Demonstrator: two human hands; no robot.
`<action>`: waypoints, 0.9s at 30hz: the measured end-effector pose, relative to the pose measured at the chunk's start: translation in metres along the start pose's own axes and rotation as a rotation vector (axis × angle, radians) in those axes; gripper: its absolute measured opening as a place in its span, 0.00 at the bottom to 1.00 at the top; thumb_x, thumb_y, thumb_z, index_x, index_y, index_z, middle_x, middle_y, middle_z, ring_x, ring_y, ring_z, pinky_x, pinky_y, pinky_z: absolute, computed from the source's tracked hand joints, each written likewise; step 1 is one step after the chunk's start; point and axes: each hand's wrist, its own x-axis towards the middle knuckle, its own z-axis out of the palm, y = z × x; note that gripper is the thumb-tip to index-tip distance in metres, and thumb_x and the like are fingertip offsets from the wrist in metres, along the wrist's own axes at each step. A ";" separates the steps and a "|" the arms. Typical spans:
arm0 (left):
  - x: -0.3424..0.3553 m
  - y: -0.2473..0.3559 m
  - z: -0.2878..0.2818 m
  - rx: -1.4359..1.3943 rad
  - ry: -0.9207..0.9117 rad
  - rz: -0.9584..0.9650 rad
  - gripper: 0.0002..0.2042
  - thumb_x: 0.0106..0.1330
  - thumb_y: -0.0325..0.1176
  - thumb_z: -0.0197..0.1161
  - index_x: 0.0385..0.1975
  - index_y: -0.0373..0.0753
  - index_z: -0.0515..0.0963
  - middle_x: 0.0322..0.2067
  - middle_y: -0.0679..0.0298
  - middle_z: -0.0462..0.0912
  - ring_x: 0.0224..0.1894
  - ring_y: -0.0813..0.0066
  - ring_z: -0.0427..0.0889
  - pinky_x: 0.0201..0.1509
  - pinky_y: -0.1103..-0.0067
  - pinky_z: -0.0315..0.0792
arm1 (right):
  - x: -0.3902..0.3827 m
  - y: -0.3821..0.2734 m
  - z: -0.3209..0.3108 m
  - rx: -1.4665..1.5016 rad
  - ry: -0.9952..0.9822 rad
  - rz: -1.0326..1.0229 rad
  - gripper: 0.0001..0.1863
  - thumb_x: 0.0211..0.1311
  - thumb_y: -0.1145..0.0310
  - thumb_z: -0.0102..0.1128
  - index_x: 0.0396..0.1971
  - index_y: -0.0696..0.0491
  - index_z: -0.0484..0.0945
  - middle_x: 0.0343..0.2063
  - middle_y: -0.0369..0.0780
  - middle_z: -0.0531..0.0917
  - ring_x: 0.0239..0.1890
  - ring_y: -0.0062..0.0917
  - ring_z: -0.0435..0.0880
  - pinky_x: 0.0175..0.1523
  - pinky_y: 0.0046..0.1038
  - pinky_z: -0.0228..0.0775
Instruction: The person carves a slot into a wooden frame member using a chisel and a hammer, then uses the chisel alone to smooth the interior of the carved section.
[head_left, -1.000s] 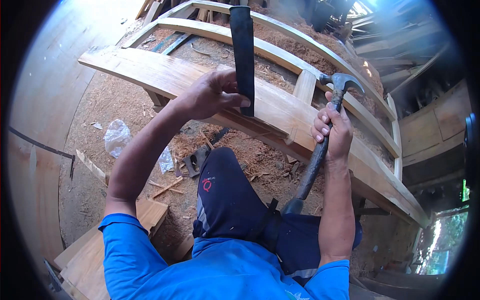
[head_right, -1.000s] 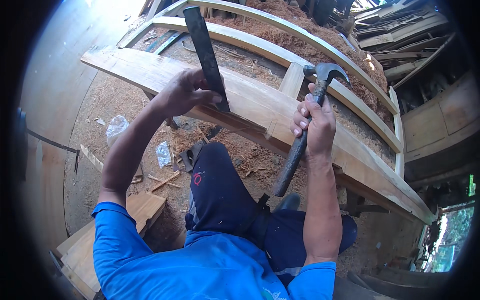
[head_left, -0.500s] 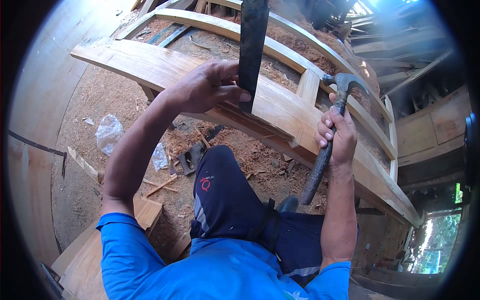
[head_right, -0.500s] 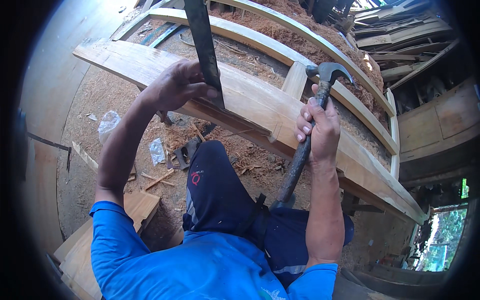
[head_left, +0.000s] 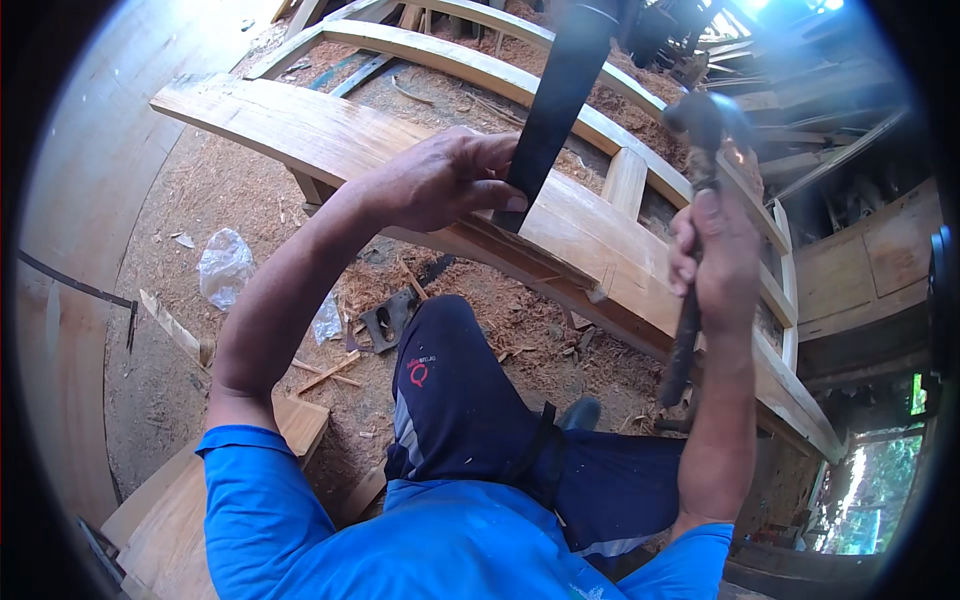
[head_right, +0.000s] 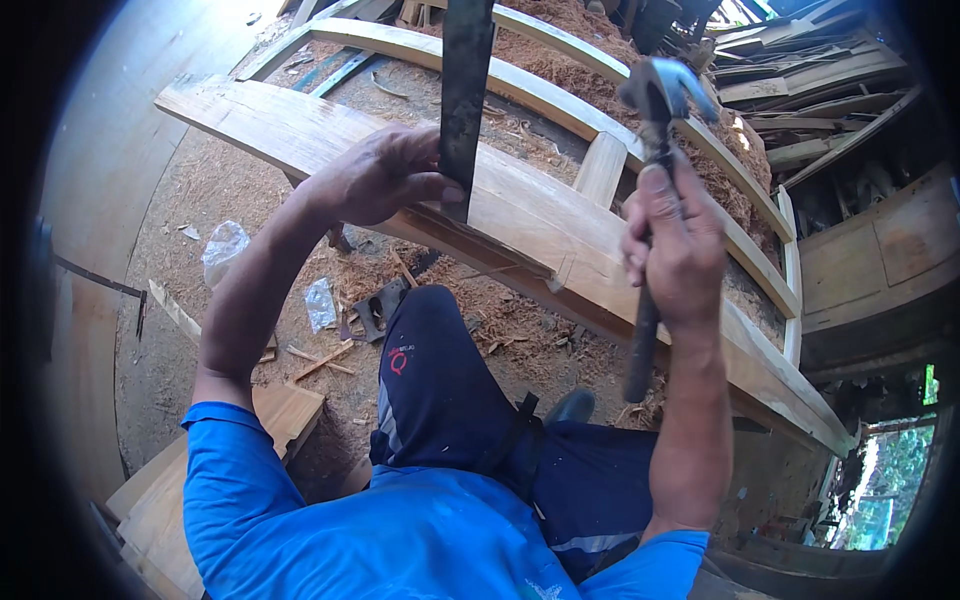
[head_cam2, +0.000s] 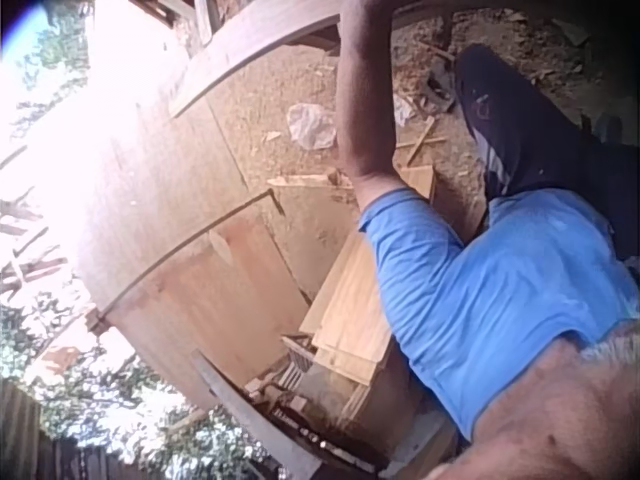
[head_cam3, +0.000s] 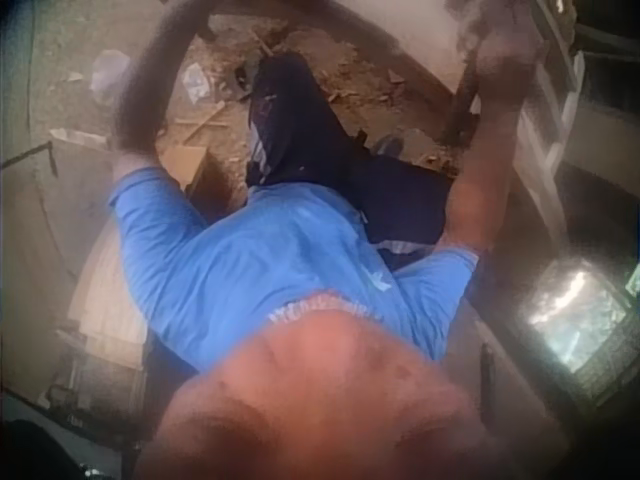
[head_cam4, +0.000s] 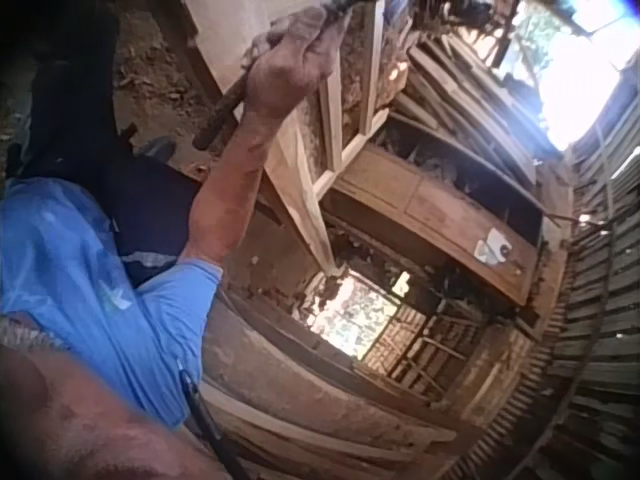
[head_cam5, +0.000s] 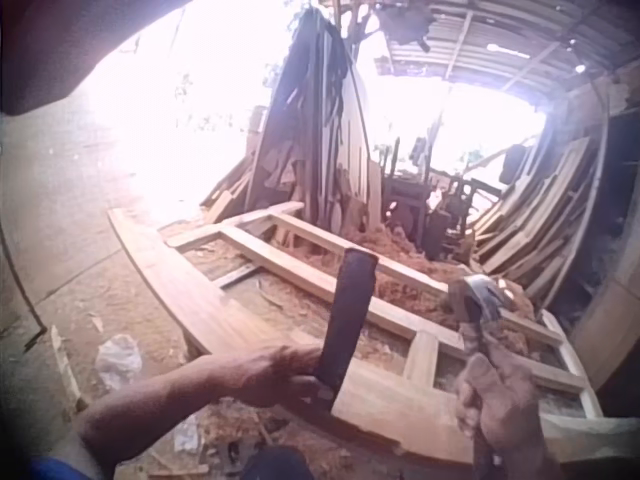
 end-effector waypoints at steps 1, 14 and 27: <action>0.000 0.002 -0.001 0.004 -0.016 -0.051 0.10 0.65 0.34 0.65 0.40 0.38 0.76 0.30 0.62 0.83 0.35 0.72 0.82 0.41 0.72 0.73 | 0.006 -0.015 -0.005 -0.113 0.000 -0.116 0.22 0.74 0.56 0.51 0.61 0.51 0.71 0.19 0.29 0.70 0.14 0.09 0.67 0.16 0.13 0.59; -0.007 -0.008 -0.007 -0.081 0.021 -0.050 0.09 0.65 0.32 0.64 0.42 0.39 0.75 0.28 0.63 0.82 0.32 0.74 0.82 0.38 0.73 0.74 | 0.044 -0.132 -0.016 -0.846 -0.112 -0.515 0.18 0.74 0.56 0.50 0.53 0.52 0.76 0.19 0.28 0.71 0.16 0.09 0.67 0.19 0.13 0.56; -0.017 -0.023 -0.020 -0.049 0.052 -0.143 0.08 0.64 0.28 0.67 0.40 0.37 0.78 0.34 0.67 0.85 0.39 0.81 0.82 0.46 0.78 0.76 | 0.050 -0.143 -0.016 -0.877 -0.211 -0.376 0.16 0.74 0.60 0.48 0.50 0.54 0.77 0.20 0.30 0.72 0.17 0.10 0.68 0.22 0.15 0.59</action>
